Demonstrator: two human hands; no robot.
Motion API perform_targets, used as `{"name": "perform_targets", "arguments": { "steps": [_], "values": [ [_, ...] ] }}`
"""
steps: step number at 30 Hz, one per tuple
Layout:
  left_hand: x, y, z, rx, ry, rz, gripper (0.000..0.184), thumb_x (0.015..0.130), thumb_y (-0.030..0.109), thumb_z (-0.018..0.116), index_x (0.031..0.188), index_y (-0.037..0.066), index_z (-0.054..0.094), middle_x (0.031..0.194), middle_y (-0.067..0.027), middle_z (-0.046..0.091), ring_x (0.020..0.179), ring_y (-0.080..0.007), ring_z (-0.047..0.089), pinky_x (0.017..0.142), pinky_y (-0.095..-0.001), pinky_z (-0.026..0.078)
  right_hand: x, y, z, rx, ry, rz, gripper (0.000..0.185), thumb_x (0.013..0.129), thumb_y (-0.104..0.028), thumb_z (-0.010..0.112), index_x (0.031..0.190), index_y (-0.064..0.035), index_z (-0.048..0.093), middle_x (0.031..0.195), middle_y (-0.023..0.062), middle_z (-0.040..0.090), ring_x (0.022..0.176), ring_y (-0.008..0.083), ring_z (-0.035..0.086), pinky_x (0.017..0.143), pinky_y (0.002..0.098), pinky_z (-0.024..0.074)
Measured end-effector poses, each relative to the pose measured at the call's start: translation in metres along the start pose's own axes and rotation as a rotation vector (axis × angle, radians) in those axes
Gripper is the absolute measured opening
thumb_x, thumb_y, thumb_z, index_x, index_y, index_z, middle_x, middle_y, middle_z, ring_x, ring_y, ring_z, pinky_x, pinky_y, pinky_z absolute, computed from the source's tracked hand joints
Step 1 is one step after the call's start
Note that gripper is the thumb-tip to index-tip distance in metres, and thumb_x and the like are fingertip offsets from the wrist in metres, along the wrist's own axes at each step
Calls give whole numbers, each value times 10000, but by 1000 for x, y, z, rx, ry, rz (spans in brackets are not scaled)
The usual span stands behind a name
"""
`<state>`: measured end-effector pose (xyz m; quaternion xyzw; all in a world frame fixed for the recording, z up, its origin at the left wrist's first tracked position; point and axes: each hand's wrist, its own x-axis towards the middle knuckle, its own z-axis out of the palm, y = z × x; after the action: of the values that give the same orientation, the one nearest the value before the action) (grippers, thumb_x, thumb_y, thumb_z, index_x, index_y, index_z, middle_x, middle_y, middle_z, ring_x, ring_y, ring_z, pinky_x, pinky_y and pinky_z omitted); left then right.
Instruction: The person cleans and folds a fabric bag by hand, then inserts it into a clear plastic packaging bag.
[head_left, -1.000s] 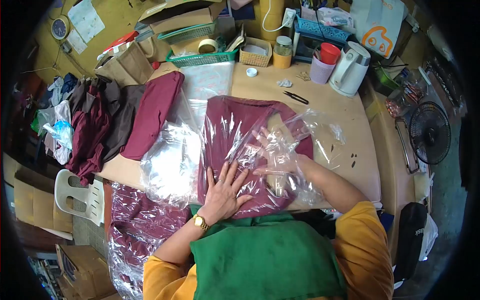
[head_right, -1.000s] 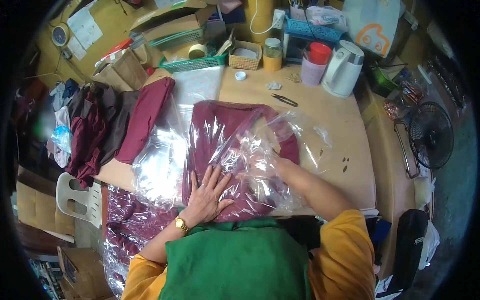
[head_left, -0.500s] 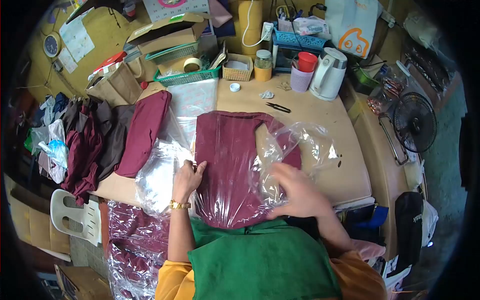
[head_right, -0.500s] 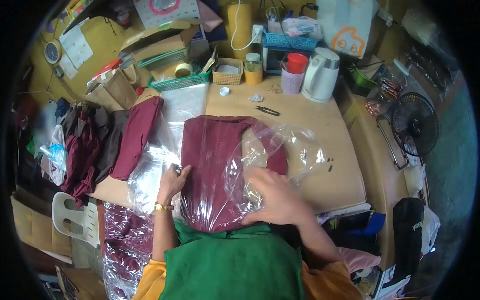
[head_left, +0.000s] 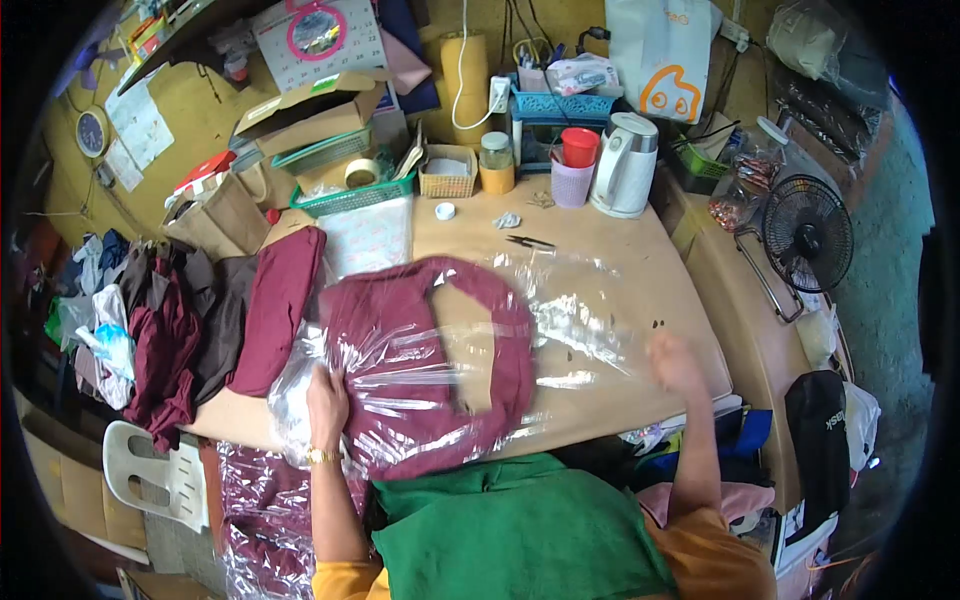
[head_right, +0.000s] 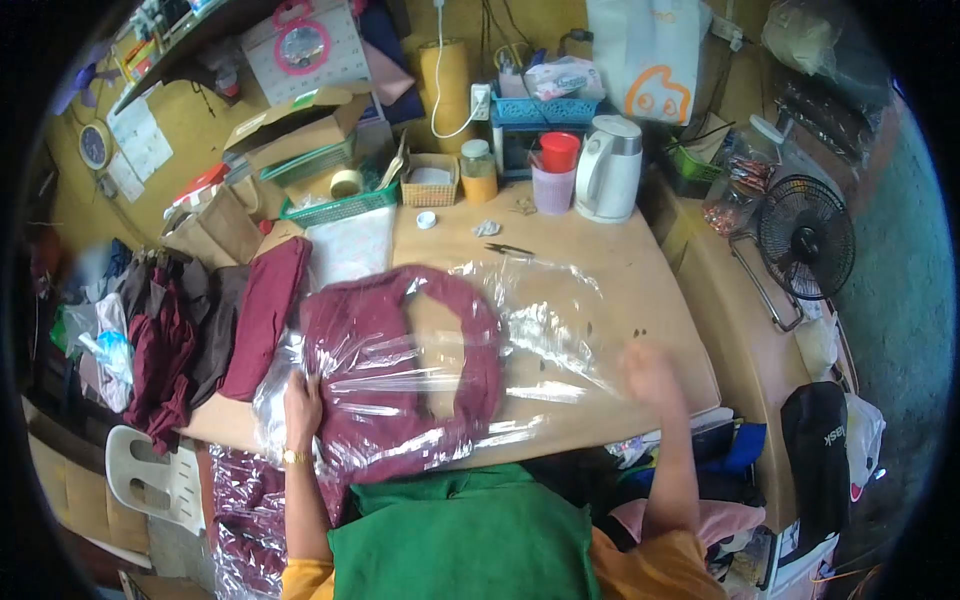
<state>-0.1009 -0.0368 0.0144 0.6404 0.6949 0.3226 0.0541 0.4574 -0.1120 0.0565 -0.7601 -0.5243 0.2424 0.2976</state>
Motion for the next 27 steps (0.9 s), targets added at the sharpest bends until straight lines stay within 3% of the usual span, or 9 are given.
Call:
{"name": "perform_targets", "arguments": {
  "steps": [3,5,8,12,14,19,22,24,27],
  "values": [
    [-17,29,-26,98,41,-99,384,917,239,659,1194,30,495,1152,-303,583,1040,-470,577,854,-496,468,-12,33,-3,27,-241,84,204,941,-129,534,770,-18,551,526,33,538,472,130,512,470,306,413],
    [-20,58,-39,147,113,-1,480,909,268,671,1288,45,481,1302,-297,535,1156,-463,542,939,-494,454,10,46,-5,-87,199,-81,149,902,-142,594,902,0,638,630,59,617,567,134,593,542,282,477],
    [-26,95,-27,180,-137,117,689,912,415,637,1466,87,393,1532,-229,330,1461,-409,231,1160,-618,167,44,-9,22,271,214,-147,292,866,-175,677,1094,6,675,889,132,708,823,213,670,748,349,524],
    [-47,90,32,420,-242,91,756,943,558,501,1535,125,318,1612,-182,203,1494,-393,141,1162,-645,87,120,-24,115,-40,248,-690,317,871,-179,674,1130,3,660,1018,160,716,999,266,682,890,391,515],
    [-51,85,40,441,-221,71,749,947,555,489,1536,124,320,1616,-177,195,1495,-391,140,1161,-647,90,150,-36,120,-151,-416,-483,268,862,-145,698,1119,-74,676,978,122,718,856,211,675,788,368,529],
    [-51,82,42,443,-194,56,741,948,551,484,1534,125,329,1619,-172,191,1496,-386,139,1162,-647,92,176,-26,18,105,633,-294,251,961,-270,576,949,-43,683,783,111,668,755,196,643,713,359,514],
    [-51,83,43,452,-200,54,735,949,549,483,1531,125,336,1621,-169,187,1497,-384,137,1162,-646,96,152,-26,1,-136,129,7,267,977,-263,553,949,-24,669,795,77,655,730,175,615,683,352,505],
    [-49,85,44,453,-200,62,732,951,548,483,1530,125,337,1622,-167,185,1498,-383,136,1162,-645,98,110,-33,36,323,-725,61,228,968,-230,566,1005,-38,683,806,7,654,699,117,588,598,288,472],
    [-49,87,43,453,-212,43,711,954,519,496,1530,132,340,1629,-150,179,1501,-375,132,1161,-644,111,65,-52,86,421,-739,-396,205,944,-179,597,1087,-54,674,772,-2,629,686,65,558,577,248,450]
  ]
}}
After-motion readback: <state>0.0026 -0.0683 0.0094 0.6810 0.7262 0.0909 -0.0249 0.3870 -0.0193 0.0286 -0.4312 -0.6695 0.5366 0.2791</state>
